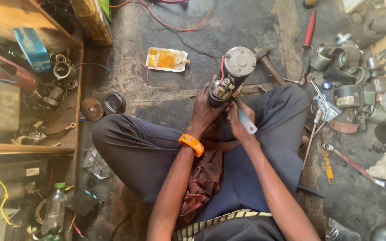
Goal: The person sits on the floor and uses a flat metal tool to scrape and clean the exterior surface of a cylindrical electrical component. The person holds the component steady with one hand while scraping with the other, rotating the object to access different sides.
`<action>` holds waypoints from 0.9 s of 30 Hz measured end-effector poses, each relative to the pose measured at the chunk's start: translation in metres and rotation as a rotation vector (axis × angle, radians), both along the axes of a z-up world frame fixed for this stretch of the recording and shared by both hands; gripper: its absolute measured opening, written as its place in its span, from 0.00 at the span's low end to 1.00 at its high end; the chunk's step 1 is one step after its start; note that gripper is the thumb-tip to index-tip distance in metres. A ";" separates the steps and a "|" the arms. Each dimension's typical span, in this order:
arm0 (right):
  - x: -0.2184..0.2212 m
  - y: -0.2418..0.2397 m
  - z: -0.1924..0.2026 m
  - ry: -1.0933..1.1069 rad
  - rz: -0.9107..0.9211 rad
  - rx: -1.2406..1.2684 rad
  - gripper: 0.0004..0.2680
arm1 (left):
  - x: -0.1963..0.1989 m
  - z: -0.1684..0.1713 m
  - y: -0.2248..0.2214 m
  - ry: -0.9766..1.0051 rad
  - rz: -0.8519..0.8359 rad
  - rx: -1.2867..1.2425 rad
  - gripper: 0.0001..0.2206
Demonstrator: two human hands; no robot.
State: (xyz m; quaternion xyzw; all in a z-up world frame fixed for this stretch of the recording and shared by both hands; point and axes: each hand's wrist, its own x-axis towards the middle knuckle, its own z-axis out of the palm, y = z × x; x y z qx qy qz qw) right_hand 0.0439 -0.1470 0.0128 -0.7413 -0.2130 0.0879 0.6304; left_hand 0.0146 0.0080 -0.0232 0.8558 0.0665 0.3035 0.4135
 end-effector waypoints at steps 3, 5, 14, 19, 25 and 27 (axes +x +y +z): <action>0.002 0.000 -0.011 0.001 -0.005 -0.018 0.11 | 0.001 -0.001 0.000 -0.011 -0.005 0.013 0.42; 0.003 0.000 -0.022 0.053 0.001 0.022 0.12 | -0.001 0.000 0.003 -0.014 -0.009 0.022 0.41; 0.016 -0.006 -0.038 0.167 0.128 0.175 0.09 | -0.001 0.001 0.002 -0.029 -0.031 -0.002 0.38; 0.020 -0.017 -0.016 -0.748 0.170 -0.163 0.09 | 0.003 -0.003 0.004 -0.057 -0.057 -0.011 0.35; 0.017 -0.018 -0.003 -0.437 0.167 -0.119 0.08 | 0.002 -0.007 0.003 -0.004 -0.026 -0.040 0.31; 0.016 -0.016 -0.003 -0.290 0.191 -0.141 0.08 | -0.002 -0.006 0.004 -0.026 -0.035 -0.009 0.34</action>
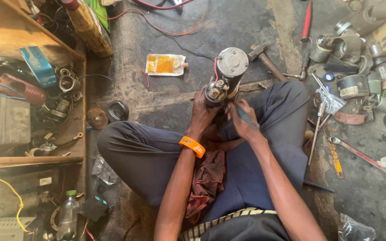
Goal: The person sits on the floor and uses a flat metal tool to scrape and clean the exterior surface of a cylindrical electrical component. The person holds the component steady with one hand while scraping with the other, rotating the object to access different sides.
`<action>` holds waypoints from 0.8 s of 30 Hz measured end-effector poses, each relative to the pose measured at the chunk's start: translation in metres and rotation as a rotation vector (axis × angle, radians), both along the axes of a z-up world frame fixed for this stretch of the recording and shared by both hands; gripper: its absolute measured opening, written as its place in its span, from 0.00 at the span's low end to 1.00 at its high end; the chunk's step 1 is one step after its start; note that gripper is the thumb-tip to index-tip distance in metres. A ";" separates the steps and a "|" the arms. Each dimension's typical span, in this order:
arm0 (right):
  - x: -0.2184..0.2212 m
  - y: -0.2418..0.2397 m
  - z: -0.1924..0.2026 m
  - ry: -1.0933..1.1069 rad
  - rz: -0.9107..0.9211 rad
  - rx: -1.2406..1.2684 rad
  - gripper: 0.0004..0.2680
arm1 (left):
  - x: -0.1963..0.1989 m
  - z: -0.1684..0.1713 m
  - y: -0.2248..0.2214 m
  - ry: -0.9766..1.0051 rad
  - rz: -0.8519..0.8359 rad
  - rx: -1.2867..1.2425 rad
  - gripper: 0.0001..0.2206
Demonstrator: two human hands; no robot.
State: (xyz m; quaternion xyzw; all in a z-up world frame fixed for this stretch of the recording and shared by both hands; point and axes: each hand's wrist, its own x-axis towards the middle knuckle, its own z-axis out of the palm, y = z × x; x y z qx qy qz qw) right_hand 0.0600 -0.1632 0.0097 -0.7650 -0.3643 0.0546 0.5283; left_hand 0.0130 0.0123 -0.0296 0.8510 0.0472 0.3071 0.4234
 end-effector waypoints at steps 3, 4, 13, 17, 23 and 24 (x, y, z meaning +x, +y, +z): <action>0.005 -0.003 0.000 0.029 0.014 -0.034 0.09 | 0.001 0.002 -0.001 0.003 0.001 0.017 0.32; 0.008 -0.005 0.000 0.009 0.019 -0.042 0.09 | 0.001 0.003 -0.002 0.013 0.005 0.017 0.31; 0.020 -0.007 0.002 0.095 0.092 -0.103 0.10 | 0.001 0.009 0.001 0.001 -0.019 -0.029 0.35; 0.022 -0.009 -0.007 0.066 0.120 -0.052 0.10 | 0.000 0.005 -0.001 -0.006 0.000 -0.026 0.31; 0.027 -0.015 -0.012 -0.137 0.166 -0.067 0.08 | 0.001 0.003 -0.004 -0.010 0.017 -0.073 0.31; 0.028 -0.014 -0.011 -0.075 0.174 -0.059 0.08 | 0.002 0.003 -0.002 0.001 0.022 -0.072 0.31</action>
